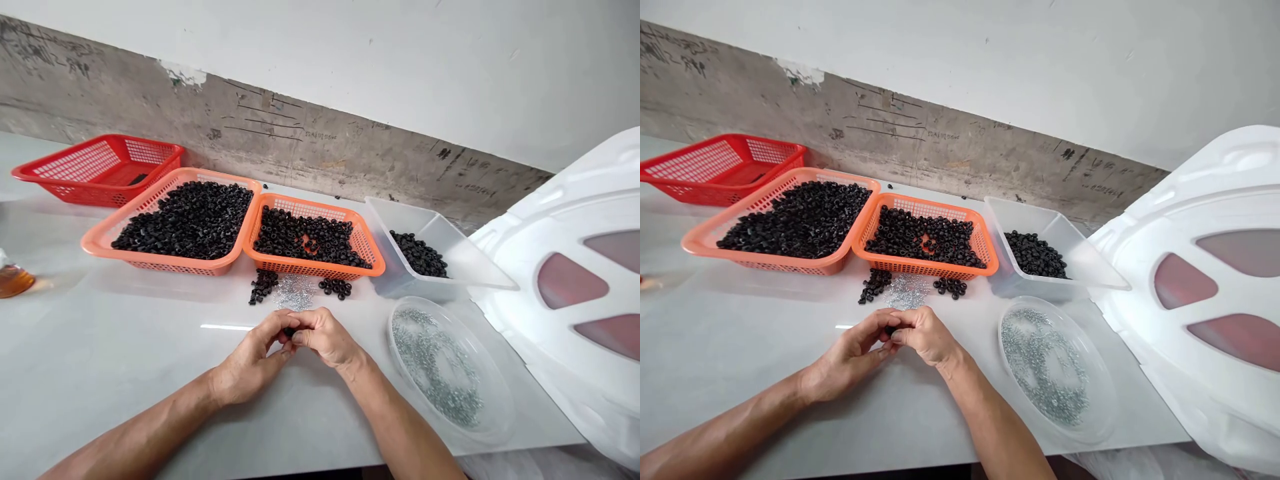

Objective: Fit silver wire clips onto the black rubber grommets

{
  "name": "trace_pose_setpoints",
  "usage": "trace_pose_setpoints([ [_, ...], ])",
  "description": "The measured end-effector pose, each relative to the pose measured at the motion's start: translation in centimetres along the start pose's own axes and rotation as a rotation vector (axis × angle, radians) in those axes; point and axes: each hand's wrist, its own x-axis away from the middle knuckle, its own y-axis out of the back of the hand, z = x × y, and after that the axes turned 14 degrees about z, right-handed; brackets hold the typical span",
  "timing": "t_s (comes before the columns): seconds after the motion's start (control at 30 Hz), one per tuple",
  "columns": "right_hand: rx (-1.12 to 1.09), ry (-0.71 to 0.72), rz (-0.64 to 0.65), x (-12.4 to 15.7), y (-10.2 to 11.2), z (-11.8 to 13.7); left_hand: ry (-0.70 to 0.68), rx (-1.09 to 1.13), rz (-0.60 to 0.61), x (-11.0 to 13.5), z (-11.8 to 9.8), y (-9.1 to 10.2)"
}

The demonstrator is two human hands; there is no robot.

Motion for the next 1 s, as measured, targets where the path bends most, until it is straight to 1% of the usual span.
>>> trace_pose_setpoints([
  [0.23,0.046,-0.014,-0.077,-0.7,-0.3,0.0,0.010,0.013,-0.014,-0.2,0.3,0.0],
  [0.33,0.058,-0.012,-0.080,-0.8,-0.6,-0.4,0.017,-0.079,-0.038,-0.1,0.2,0.1],
  [0.43,-0.004,0.008,-0.096,-0.4,-0.4,-0.2,0.006,-0.160,-0.109,0.2,0.5,0.4],
  [0.47,-0.033,0.040,-0.134,-0.1,0.0,0.3,0.006,-0.170,-0.135,0.2,0.7,0.5],
  [0.53,-0.081,0.183,-0.266,0.7,1.5,2.4,0.020,-0.195,-0.187,0.3,1.2,0.8],
  [0.63,-0.153,0.525,-0.554,2.5,4.4,7.2,0.044,-0.234,-0.245,0.1,1.6,1.1],
  [0.67,-0.180,0.616,-0.663,3.1,5.1,8.8,0.044,-0.252,-0.262,0.0,1.6,1.2],
  [0.7,-0.202,0.655,-0.752,3.6,5.6,10.1,0.043,-0.278,-0.286,-0.1,1.6,1.3],
  [0.73,-0.221,0.640,-0.813,4.0,5.8,10.9,0.039,-0.313,-0.320,-0.2,1.5,1.5],
  [0.77,-0.220,0.596,-0.843,4.2,5.6,11.1,0.036,-0.356,-0.368,-0.4,1.5,1.8],
  [0.8,-0.193,0.528,-0.836,4.3,5.1,10.8,0.037,-0.401,-0.428,-0.6,1.5,2.3],
  [0.83,-0.136,0.459,-0.809,4.2,4.5,9.8,0.044,-0.445,-0.497,-0.7,1.6,2.8],
  [0.9,0.032,0.356,-0.777,4.0,3.0,6.7,0.097,-0.489,-0.631,-1.0,1.9,4.1],
  [0.93,0.101,0.317,-0.790,3.8,2.5,4.7,0.137,-0.495,-0.691,-1.2,2.2,4.9],
  [0.97,0.174,0.276,-0.816,3.7,2.1,2.8,0.186,-0.510,-0.717,-1.3,2.5,5.6],
  [1.0,0.270,0.236,-0.875,3.6,2.0,0.9,0.211,-0.530,-0.732,-1.4,2.8,6.2],
])
